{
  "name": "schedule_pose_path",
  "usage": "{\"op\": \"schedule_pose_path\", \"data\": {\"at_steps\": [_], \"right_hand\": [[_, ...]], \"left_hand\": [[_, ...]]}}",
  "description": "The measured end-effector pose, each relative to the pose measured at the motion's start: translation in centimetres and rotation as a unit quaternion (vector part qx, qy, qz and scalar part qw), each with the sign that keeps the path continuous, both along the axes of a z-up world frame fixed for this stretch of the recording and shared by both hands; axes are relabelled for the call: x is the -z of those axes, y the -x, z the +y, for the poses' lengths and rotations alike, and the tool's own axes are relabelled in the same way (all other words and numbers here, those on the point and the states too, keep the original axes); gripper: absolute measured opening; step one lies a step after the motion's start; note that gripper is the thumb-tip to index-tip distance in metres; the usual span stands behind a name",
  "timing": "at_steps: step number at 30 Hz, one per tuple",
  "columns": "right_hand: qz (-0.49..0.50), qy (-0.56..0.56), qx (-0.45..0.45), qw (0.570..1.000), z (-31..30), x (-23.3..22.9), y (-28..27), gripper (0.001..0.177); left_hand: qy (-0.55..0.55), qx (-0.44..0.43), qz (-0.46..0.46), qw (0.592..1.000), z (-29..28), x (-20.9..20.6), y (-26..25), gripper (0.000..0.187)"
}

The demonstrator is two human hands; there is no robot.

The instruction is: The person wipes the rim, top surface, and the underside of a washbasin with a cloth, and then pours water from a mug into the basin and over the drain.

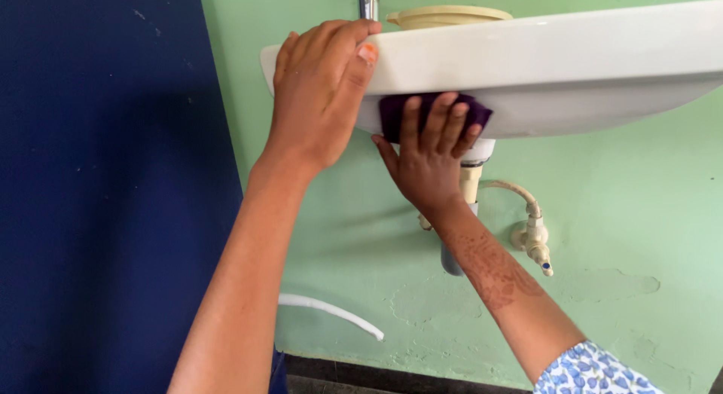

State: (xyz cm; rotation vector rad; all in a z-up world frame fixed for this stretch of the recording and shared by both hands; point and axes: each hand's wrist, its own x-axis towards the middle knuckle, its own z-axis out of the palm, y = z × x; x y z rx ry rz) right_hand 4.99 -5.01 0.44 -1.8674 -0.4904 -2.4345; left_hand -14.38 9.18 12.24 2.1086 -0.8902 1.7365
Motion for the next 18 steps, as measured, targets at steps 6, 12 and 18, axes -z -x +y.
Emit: {"op": "schedule_pose_path", "data": {"at_steps": [6,12,18], "right_hand": [[-0.071,0.187,0.131,0.971,1.5,-0.8,-1.4,0.059],[-0.201,0.341,0.435,0.808,0.5,-3.3,0.6,0.054],[-0.153,0.445,0.466,0.749,-1.6,-3.5,1.5,0.044]], "left_hand": [[0.011,0.001,0.002,1.0,-0.2,0.0,0.1,0.048],[0.022,-0.004,0.003,1.0,-0.4,0.1,0.2,0.049],[0.02,-0.025,0.001,0.999,-0.5,0.7,-0.2,0.049]]}}
